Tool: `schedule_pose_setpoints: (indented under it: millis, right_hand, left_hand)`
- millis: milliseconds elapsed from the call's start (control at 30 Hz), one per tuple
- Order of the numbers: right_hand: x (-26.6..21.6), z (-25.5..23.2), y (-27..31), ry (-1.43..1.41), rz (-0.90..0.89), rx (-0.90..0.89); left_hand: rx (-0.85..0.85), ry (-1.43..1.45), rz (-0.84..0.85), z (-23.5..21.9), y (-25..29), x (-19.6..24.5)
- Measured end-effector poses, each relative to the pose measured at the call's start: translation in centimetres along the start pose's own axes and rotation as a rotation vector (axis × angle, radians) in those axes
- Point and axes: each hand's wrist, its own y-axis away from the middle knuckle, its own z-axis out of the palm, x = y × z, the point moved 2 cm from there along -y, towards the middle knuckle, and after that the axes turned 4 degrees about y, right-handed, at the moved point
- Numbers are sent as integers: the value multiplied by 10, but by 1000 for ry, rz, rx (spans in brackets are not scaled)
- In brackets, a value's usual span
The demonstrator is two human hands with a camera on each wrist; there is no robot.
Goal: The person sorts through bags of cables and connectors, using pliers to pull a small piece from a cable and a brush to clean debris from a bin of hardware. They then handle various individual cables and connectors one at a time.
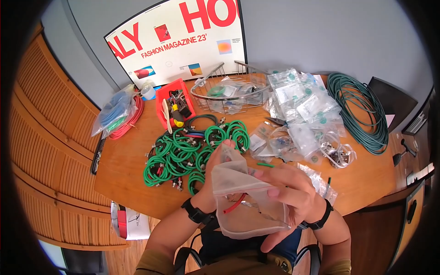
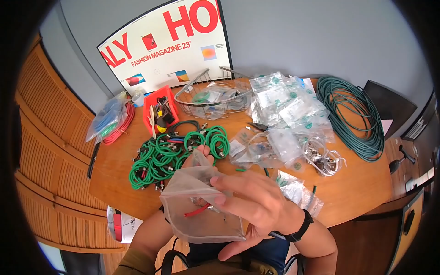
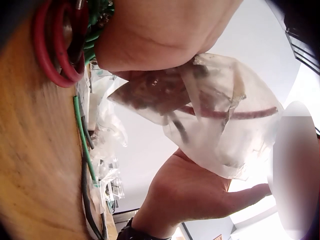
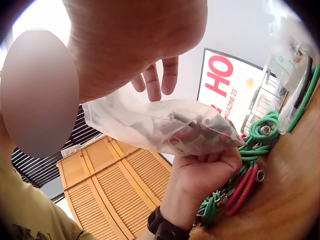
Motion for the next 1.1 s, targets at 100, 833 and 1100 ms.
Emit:
schedule_pose_setpoints:
  millis: [100, 833, 1100]
  right_hand:
    - [0, -1, 0, 11, 4, -16]
    - [-3, -10, 2, 106, -32, -37]
    - [-5, 1, 0, 150, 23, 7]
  left_hand:
    - [74, 34, -59, 10, 1, 4]
    - [-380, 57, 213, -16, -22, 10]
    - [-253, 12, 167, -29, -25, 2]
